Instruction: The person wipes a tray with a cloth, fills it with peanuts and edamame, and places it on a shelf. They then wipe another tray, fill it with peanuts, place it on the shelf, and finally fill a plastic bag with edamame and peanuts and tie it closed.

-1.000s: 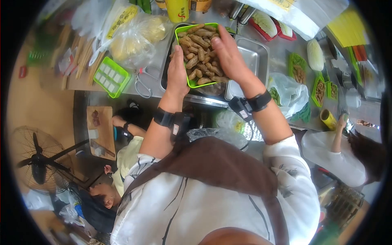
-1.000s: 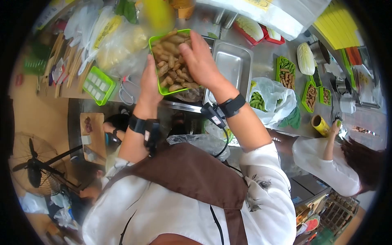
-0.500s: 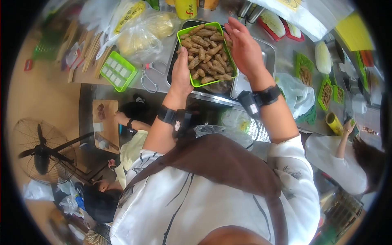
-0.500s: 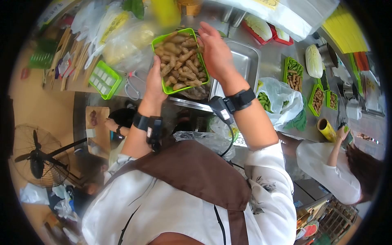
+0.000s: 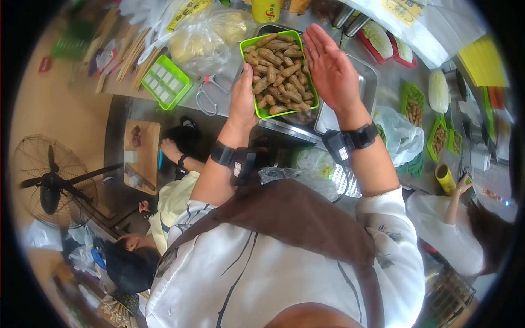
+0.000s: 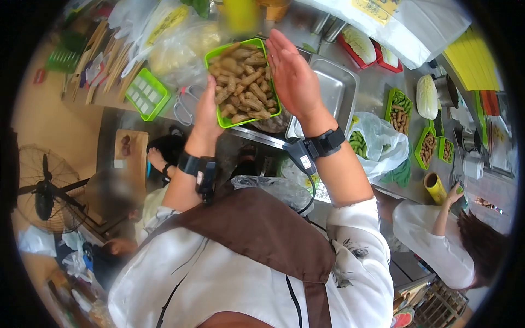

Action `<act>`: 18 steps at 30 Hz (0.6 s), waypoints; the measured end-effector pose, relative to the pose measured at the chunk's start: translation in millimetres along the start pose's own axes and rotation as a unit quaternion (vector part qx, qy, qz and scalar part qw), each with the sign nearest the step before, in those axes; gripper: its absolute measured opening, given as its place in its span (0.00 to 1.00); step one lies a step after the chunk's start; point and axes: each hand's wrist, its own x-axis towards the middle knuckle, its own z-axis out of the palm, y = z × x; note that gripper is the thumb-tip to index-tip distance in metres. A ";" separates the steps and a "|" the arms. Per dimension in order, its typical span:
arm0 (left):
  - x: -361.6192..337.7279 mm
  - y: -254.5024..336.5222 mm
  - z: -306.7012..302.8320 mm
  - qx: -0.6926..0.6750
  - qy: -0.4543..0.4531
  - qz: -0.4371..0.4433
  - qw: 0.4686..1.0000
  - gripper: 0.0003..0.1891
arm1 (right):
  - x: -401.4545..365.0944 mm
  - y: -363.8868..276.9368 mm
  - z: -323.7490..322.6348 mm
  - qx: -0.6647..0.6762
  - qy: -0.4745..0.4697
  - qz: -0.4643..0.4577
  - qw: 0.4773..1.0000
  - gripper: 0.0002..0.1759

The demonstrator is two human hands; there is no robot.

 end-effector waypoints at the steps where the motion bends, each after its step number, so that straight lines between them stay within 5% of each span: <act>1: -1.6 0.6 0.3 0.010 0.010 0.000 1.000 0.28 | -0.2 0.2 -0.2 0.001 -0.008 0.000 1.000 0.30; 5: -1.4 -3.3 -5.8 0.002 0.021 0.011 1.000 0.28 | -2.6 1.5 -12.6 0.002 0.009 0.020 1.000 0.30; 7: -0.6 -3.3 -5.4 -0.011 0.046 -0.036 0.998 0.28 | -6.0 6.4 -16.0 -0.135 0.019 0.073 0.988 0.32; 10: 3.0 -12.9 -10.3 0.047 0.021 0.049 0.998 0.27 | -7.6 13.6 -7.8 -0.336 -0.072 0.080 0.936 0.35; 12: -3.2 -7.0 -9.1 0.011 0.010 0.004 1.000 0.26 | -10.5 16.5 4.0 -0.345 -0.083 0.086 0.931 0.34; 18: -6.7 -12.1 -9.3 0.065 -0.007 0.074 0.995 0.26 | -14.3 16.3 7.9 -0.351 -0.091 0.099 0.927 0.33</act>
